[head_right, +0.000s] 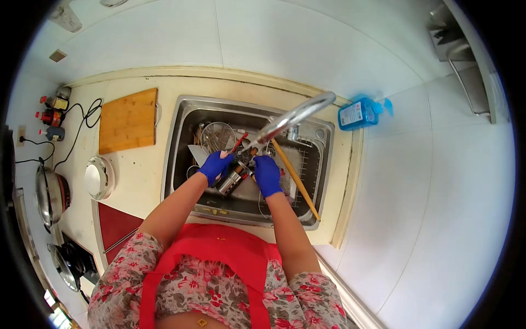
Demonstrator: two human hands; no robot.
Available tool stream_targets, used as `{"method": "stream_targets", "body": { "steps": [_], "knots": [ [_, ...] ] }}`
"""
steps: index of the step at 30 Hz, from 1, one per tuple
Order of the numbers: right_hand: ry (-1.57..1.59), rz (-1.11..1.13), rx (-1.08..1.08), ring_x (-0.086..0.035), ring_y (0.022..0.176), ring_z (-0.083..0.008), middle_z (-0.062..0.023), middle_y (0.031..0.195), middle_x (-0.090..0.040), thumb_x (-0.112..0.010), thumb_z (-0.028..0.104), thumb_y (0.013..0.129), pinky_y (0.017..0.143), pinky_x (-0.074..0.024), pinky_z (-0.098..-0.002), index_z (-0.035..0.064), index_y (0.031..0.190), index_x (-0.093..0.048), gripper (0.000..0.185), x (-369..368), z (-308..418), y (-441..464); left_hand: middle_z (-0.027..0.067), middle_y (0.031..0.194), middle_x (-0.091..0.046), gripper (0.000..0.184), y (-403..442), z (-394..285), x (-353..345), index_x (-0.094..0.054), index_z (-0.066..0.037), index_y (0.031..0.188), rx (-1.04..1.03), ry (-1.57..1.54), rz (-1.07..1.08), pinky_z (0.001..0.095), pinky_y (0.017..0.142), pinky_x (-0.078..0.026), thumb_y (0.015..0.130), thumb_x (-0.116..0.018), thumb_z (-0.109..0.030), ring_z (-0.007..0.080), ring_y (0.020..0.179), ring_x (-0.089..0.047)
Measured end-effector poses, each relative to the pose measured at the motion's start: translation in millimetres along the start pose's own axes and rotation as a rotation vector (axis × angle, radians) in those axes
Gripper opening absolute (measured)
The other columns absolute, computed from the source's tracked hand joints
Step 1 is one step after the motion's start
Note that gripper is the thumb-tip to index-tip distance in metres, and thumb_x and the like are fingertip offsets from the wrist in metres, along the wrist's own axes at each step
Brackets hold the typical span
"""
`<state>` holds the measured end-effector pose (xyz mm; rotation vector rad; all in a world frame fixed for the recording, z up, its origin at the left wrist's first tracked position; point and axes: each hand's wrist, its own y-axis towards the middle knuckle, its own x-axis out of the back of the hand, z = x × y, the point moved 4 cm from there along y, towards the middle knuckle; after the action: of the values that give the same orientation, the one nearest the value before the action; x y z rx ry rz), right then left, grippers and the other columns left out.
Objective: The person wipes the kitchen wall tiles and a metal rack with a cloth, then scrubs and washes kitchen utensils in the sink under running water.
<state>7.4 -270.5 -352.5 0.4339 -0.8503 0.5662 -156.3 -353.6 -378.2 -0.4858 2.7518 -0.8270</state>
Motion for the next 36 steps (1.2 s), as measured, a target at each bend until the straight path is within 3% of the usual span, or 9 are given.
{"method": "stream_targets", "body": {
  "steps": [7, 9, 11, 15, 25, 31, 33, 35, 36],
  "knots": [
    [-0.166, 0.321, 0.110, -0.056, 0.089, -0.0332, -0.0184, 0.092, -0.059, -0.048, 0.012, 0.078, 0.077, -0.0447, -0.0390, 0.0048, 0.092, -0.061, 0.020, -119, -53, 84, 0.0006, 0.056, -0.049, 0.026, -6, -21, -2, -0.052, -0.009, 0.066, 0.190, 0.024, 0.062, 0.0255, 0.040, -0.031, 0.084, -0.059, -0.027, 0.0079, 0.046, -0.042],
    [-0.165, 0.341, 0.255, -0.055, 0.091, -0.0341, -0.0200, 0.096, -0.058, -0.047, 0.014, 0.079, 0.079, -0.0444, -0.0390, 0.0039, 0.091, -0.060, 0.020, -147, -63, 100, 0.0010, 0.069, -0.055, 0.026, 16, 8, 0, -0.058, -0.003, 0.078, -0.034, 0.223, 0.069, 0.0244, 0.059, -0.040, 0.083, -0.059, -0.028, 0.0074, 0.061, -0.046],
    [-0.168, 0.236, 0.237, -0.056, 0.091, -0.0350, -0.0210, 0.098, -0.058, -0.046, 0.013, 0.079, 0.079, -0.0447, -0.0394, 0.0025, 0.089, -0.059, 0.020, -163, -73, 107, 0.0016, 0.075, -0.057, 0.025, 15, -2, -3, -0.058, -0.001, 0.087, -0.014, 0.075, 0.005, 0.0247, 0.066, -0.042, 0.081, -0.061, -0.025, 0.0086, 0.070, -0.050],
    [-0.403, 0.550, 0.000, -0.061, 0.077, -0.0345, -0.0192, 0.086, -0.062, -0.048, 0.012, 0.077, 0.067, -0.0493, -0.0412, 0.0034, 0.085, -0.063, 0.019, -178, -76, 137, 0.0018, 0.079, -0.058, 0.026, 19, -7, 4, -0.058, -0.002, 0.094, 0.005, 0.233, -0.061, 0.0245, 0.068, -0.043, 0.079, -0.062, -0.022, 0.0087, 0.073, -0.051],
    [-0.372, 0.249, 0.078, -0.062, 0.068, -0.0297, -0.0162, 0.077, -0.063, -0.049, 0.010, 0.075, 0.061, -0.0500, -0.0409, 0.0039, 0.076, -0.065, 0.018, -209, -74, 150, 0.0050, 0.082, -0.061, 0.023, 19, -16, 1, -0.059, -0.003, 0.093, 0.056, 0.111, -0.029, 0.0270, 0.071, -0.046, 0.078, -0.064, -0.020, 0.0111, 0.076, -0.056],
    [-0.500, 0.311, 0.006, -0.061, 0.069, -0.0278, -0.0154, 0.073, -0.061, -0.053, 0.010, 0.073, 0.060, -0.0489, -0.0388, 0.0084, 0.074, -0.064, 0.011, -165, -54, 134, 0.0037, 0.080, -0.061, 0.019, 29, -12, 25, -0.059, -0.004, 0.088, -0.032, 0.249, -0.133, 0.0273, 0.068, -0.045, 0.079, -0.063, -0.020, 0.0110, 0.072, -0.054],
    [-0.354, 0.257, -0.020, -0.061, 0.069, -0.0294, -0.0160, 0.073, -0.061, -0.057, 0.014, 0.072, 0.063, -0.0485, -0.0388, 0.0052, 0.074, -0.064, 0.011, -140, -50, 127, 0.0044, 0.077, -0.060, 0.019, 33, -6, 42, -0.059, -0.004, 0.089, -0.064, 0.218, -0.295, 0.0270, 0.066, -0.044, 0.080, -0.061, -0.021, 0.0113, 0.070, -0.054],
    [0.211, 0.366, -0.027, -0.060, 0.071, -0.0311, -0.0160, 0.076, -0.061, -0.061, 0.020, 0.072, 0.064, -0.0475, -0.0379, 0.0019, 0.078, -0.062, 0.019, -104, -24, 122, 0.0152, 0.084, -0.062, 0.022, 25, -35, 51, -0.060, -0.002, 0.091, -0.098, 0.389, -0.345, 0.0350, 0.071, -0.045, 0.078, -0.060, -0.021, 0.0288, 0.077, -0.059],
    [0.432, 0.542, -0.226, -0.059, 0.075, -0.0326, -0.0163, 0.082, -0.062, -0.063, 0.024, 0.072, 0.069, -0.0462, -0.0368, 0.0003, 0.085, -0.061, 0.027, -82, -10, 117, 0.0152, 0.084, -0.062, 0.022, 25, -39, 56, -0.060, -0.002, 0.091, -0.099, 0.390, -0.337, 0.0350, 0.071, -0.045, 0.078, -0.060, -0.021, 0.0288, 0.077, -0.059]
  ]
}}
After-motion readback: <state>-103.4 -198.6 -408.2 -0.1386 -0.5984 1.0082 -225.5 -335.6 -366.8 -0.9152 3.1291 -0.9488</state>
